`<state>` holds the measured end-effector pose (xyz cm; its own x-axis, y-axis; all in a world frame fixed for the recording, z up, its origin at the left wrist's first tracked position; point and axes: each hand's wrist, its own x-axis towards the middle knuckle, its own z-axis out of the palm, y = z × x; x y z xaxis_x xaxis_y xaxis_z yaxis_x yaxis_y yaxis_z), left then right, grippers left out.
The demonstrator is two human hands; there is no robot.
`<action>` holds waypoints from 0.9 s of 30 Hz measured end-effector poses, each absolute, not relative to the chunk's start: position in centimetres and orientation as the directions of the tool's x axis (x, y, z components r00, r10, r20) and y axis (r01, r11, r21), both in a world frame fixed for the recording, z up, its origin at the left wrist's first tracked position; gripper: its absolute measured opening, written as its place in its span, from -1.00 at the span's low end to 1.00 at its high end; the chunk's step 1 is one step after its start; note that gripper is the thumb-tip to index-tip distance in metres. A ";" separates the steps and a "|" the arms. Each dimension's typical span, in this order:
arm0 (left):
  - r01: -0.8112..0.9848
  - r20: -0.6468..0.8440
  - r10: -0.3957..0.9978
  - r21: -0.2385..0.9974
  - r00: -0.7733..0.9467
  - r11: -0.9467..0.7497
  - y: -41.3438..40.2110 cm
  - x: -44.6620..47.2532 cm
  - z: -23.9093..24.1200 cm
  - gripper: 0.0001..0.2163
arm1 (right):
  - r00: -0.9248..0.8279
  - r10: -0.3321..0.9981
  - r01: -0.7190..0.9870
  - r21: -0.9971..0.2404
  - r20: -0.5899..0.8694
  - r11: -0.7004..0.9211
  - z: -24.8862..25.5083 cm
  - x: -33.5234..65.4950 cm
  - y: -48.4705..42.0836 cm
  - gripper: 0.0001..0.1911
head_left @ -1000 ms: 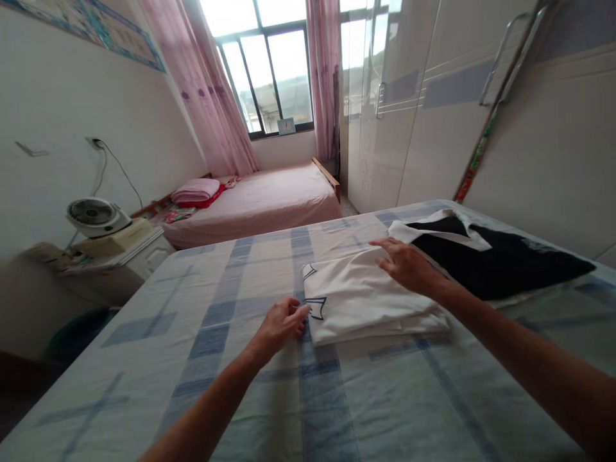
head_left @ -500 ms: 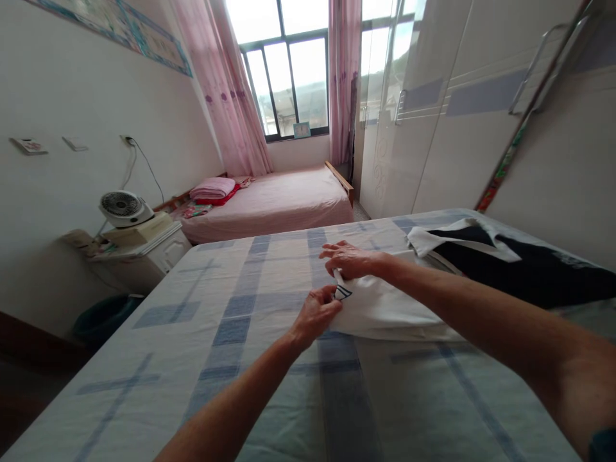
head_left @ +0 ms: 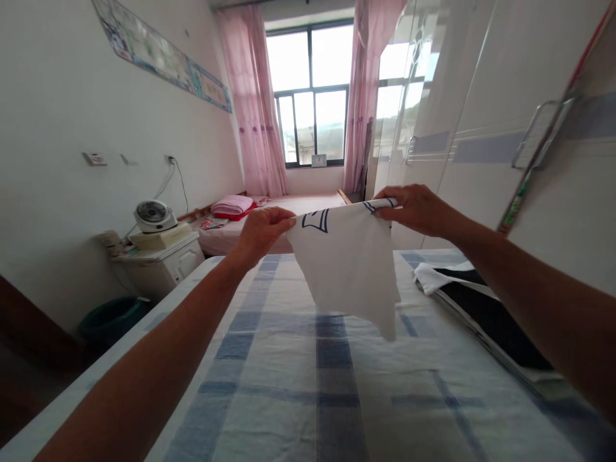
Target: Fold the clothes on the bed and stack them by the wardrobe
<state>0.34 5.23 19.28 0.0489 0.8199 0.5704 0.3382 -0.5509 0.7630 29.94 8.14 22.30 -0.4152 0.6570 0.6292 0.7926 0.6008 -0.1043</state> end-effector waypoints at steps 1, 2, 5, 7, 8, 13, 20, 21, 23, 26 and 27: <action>0.378 0.588 0.808 0.739 0.041 -0.557 6.2 0.1 19.4 -0.87 | -0.403 0.666 0.801 -0.111 0.627 0.589 22.0 29.5 9.2 -0.76; 0.402 0.593 0.804 0.729 0.033 -0.554 7.4 0.0 19.5 -0.89 | -0.394 0.675 0.808 -0.114 0.624 0.577 21.7 29.1 10.3 -0.76; 0.398 0.585 0.811 0.740 0.017 -0.542 11.0 -0.3 19.4 -0.88 | -0.363 0.679 0.829 -0.112 0.638 0.547 20.9 27.6 13.3 -0.76; 0.377 0.603 0.798 0.738 0.003 -0.560 12.7 -0.4 19.6 -0.85 | -0.333 0.659 0.839 -0.107 0.674 0.533 20.8 26.8 14.3 -0.75; 0.366 0.617 0.787 0.734 -0.006 -0.573 13.1 -0.5 19.8 -0.84 | -0.319 0.648 0.843 -0.106 0.692 0.528 20.8 26.6 14.3 -0.74; 0.386 0.679 0.734 0.675 0.011 -0.629 8.9 -1.0 18.5 -0.83 | -0.331 0.587 0.801 -0.109 0.739 0.589 18.8 26.9 10.4 -0.76; 0.646 0.242 0.877 0.600 0.415 -0.472 -5.0 -2.4 6.3 -0.84 | -0.567 0.759 0.658 -0.378 0.320 0.651 4.6 30.0 -0.8 -0.58; 0.670 0.204 0.893 0.600 0.401 -0.438 -6.2 -2.7 4.7 -0.83 | -0.541 0.805 0.668 -0.457 0.243 0.587 2.8 30.3 -2.2 -0.49; 0.721 0.184 0.898 0.541 0.400 -0.432 -7.6 -3.1 2.4 -0.79 | -0.377 0.906 0.674 -0.613 0.195 0.412 0.4 30.7 -4.5 -0.48; 0.743 0.234 0.811 0.325 0.536 -0.585 -7.9 -2.7 1.3 -0.60 | -0.112 0.993 0.544 -0.833 0.048 0.102 -0.6 30.1 -6.5 -0.69; 0.725 0.235 0.765 0.246 0.599 -0.643 -7.7 -2.2 1.2 -0.54 | -0.084 0.994 0.453 -0.891 -0.071 -0.025 -0.5 29.6 -6.9 -0.70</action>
<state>-2.17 -7.68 1.17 0.5993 0.7652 0.2353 0.7248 -0.6434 0.2464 29.60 -6.92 -0.51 -0.0842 0.9939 -0.0707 0.4528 -0.0251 -0.8913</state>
